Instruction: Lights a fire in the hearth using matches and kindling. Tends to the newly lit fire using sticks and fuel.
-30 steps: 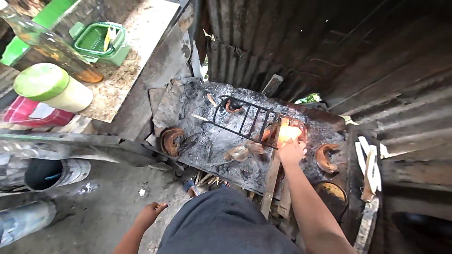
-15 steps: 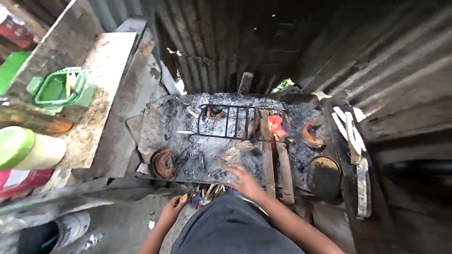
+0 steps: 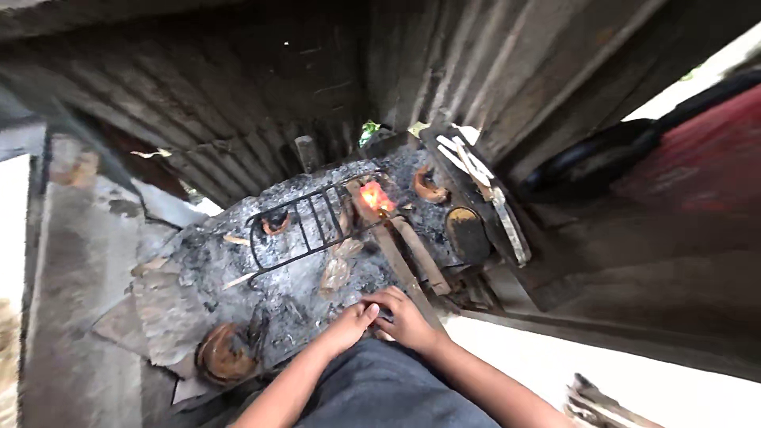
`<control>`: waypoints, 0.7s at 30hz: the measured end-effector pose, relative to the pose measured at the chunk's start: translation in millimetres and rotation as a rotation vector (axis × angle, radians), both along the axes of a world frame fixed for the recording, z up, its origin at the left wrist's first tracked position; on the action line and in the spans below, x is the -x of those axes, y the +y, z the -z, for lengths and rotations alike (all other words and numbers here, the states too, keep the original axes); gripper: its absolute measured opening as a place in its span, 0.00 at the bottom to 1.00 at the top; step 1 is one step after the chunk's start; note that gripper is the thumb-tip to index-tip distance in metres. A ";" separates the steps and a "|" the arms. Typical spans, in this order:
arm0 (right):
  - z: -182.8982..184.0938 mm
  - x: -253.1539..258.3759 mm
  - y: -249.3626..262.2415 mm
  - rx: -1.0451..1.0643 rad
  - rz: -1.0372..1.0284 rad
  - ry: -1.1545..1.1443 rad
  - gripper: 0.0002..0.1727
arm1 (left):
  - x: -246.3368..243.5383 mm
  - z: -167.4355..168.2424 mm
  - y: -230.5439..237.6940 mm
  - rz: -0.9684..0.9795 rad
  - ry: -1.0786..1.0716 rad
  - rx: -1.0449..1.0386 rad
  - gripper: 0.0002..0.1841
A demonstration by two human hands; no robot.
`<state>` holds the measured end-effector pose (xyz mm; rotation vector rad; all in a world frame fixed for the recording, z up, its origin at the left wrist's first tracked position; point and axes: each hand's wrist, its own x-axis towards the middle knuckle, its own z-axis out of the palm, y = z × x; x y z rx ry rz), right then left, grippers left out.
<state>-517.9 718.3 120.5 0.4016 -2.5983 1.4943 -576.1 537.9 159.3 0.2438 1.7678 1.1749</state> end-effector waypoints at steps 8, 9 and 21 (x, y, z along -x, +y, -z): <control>14.7 -49.5 163.1 0.191 1.067 -0.304 0.28 | 15.3 51.6 -21.4 -0.027 -0.051 0.130 0.32; 13.4 -59.1 189.9 0.166 1.167 -0.308 0.31 | 14.7 58.2 -30.5 -0.091 -0.072 0.152 0.31; 72.2 -117.2 288.6 -0.559 1.213 -0.191 0.23 | -35.8 143.8 -166.9 -0.209 0.019 0.513 0.27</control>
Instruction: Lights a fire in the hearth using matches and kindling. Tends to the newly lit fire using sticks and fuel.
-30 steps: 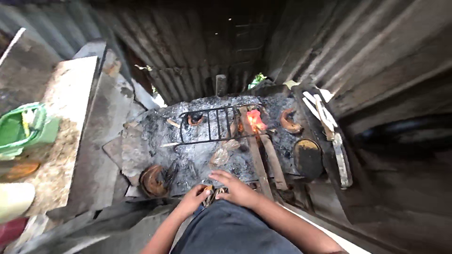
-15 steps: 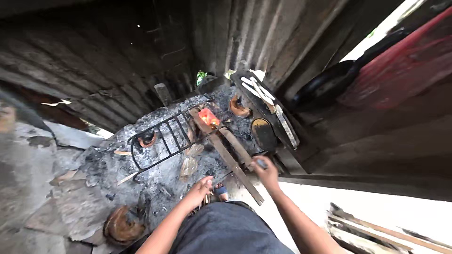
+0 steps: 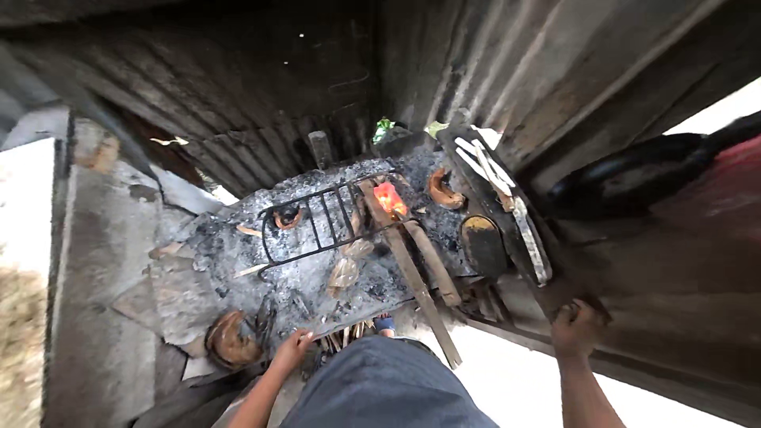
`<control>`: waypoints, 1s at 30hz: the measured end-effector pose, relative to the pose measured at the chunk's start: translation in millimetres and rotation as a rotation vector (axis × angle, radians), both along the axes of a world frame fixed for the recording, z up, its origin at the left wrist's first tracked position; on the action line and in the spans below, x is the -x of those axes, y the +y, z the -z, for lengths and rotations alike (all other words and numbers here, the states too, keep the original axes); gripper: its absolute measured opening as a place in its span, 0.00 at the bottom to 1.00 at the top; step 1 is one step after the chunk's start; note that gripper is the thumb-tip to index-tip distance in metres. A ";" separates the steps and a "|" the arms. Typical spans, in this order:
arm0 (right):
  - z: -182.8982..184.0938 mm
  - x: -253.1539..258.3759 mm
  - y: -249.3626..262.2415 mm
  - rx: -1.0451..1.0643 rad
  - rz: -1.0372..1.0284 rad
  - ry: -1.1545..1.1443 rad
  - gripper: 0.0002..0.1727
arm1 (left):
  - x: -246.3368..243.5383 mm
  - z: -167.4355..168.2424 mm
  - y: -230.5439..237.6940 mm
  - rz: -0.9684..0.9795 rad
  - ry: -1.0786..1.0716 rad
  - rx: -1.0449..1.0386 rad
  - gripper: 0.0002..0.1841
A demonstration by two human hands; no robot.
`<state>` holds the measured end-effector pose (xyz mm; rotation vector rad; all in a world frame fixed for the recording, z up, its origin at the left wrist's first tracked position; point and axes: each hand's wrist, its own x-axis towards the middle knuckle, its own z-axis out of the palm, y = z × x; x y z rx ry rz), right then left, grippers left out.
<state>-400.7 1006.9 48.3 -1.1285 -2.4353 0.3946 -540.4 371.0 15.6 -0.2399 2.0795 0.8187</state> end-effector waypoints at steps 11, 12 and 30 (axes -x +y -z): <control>-11.4 58.9 -69.0 -0.129 -0.270 0.269 0.27 | -90.5 0.7 -68.7 -0.486 -0.077 0.053 0.31; -13.5 74.3 -82.2 -0.103 -0.373 0.263 0.28 | -99.7 4.1 -73.5 -0.383 -0.117 0.095 0.32; 38.2 210.3 -491.7 0.342 -1.606 -0.722 0.22 | -289.6 9.1 -146.1 -0.595 -0.206 0.137 0.28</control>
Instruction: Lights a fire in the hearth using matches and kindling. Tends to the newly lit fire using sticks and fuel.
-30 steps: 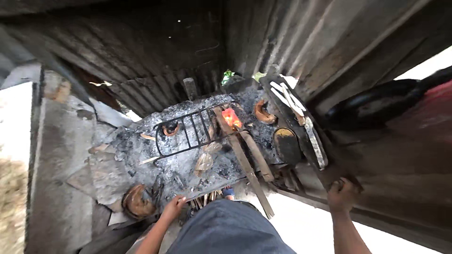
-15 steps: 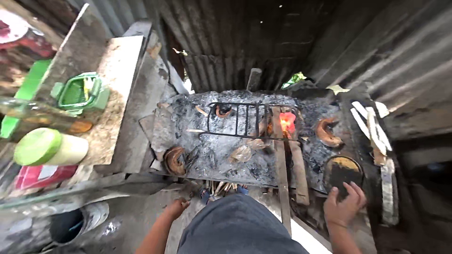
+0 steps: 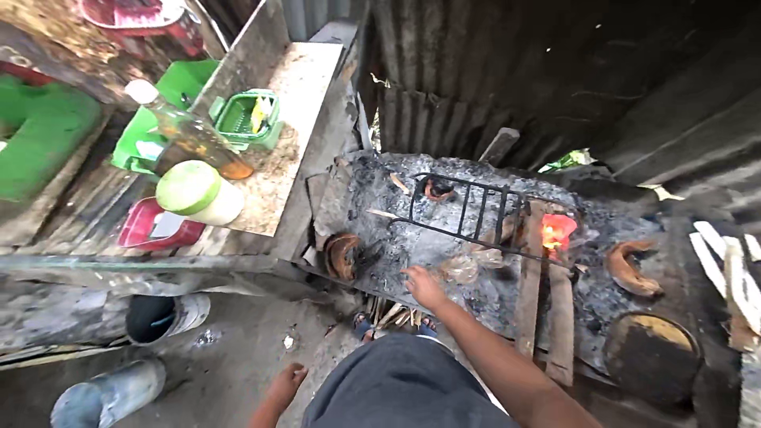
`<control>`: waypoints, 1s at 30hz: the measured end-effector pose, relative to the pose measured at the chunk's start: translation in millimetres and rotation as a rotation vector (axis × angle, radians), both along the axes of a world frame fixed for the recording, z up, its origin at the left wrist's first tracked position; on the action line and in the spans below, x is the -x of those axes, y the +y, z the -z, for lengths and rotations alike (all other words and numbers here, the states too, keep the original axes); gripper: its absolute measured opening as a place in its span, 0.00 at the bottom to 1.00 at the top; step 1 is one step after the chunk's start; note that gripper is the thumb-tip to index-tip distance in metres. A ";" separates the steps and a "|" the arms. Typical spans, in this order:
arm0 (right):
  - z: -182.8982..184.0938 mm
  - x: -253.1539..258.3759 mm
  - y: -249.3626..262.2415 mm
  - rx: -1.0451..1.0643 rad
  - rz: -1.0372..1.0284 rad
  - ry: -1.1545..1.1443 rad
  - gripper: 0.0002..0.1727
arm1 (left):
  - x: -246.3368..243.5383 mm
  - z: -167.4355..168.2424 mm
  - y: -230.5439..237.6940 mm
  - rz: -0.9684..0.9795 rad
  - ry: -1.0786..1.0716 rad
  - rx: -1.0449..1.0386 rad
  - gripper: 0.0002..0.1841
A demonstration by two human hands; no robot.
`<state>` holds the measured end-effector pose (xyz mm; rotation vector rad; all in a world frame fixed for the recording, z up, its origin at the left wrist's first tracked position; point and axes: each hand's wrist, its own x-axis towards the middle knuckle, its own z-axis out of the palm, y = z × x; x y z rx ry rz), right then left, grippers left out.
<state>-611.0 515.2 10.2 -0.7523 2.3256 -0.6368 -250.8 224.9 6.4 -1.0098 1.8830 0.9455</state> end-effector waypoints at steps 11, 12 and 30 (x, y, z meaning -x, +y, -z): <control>45.6 -31.3 -34.4 -0.497 0.035 -0.052 0.32 | -104.0 8.9 -45.1 -0.159 -0.047 0.008 0.26; 45.3 -32.7 -33.9 -0.470 0.057 -0.043 0.32 | -103.2 10.7 -50.0 -0.136 -0.054 0.004 0.26; -51.0 -104.6 59.7 0.365 0.735 -0.286 0.23 | 252.1 7.6 23.0 0.663 0.434 -0.091 0.24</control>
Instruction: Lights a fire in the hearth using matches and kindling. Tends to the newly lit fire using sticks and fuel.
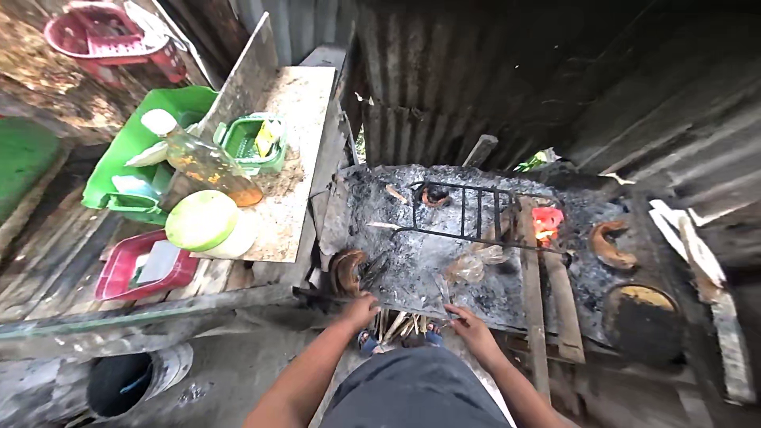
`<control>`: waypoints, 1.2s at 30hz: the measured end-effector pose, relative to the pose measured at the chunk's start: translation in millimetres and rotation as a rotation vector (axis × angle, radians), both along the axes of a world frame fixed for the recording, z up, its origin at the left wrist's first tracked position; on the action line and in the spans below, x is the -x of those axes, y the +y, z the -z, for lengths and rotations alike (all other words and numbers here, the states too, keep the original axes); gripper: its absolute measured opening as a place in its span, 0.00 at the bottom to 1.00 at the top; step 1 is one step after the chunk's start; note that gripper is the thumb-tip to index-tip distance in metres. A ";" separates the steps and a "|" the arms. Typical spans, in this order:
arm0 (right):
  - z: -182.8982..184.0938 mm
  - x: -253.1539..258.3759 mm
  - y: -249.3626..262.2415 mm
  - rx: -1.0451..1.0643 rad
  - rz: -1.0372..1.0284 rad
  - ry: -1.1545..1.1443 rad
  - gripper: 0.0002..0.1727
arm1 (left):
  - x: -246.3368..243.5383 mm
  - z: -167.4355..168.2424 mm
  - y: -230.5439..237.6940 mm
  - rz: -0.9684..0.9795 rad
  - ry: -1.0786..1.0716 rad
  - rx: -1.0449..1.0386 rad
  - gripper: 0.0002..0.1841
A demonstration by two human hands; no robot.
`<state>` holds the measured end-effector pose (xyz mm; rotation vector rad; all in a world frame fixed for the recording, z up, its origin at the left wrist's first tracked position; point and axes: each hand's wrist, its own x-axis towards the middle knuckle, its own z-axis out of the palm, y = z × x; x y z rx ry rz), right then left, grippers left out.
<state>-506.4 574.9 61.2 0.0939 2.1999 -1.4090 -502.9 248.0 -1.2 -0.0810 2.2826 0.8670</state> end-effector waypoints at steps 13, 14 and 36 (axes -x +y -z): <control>-36.4 -83.6 107.5 -0.132 0.308 0.133 0.24 | 86.7 27.7 44.0 -0.148 -0.192 0.213 0.32; -36.2 -84.9 115.5 -0.137 0.328 0.132 0.24 | 87.7 28.5 43.3 -0.143 -0.206 0.228 0.33; -42.7 -9.4 148.8 -0.142 0.179 0.165 0.23 | 70.2 30.1 45.1 -0.114 -0.203 0.341 0.29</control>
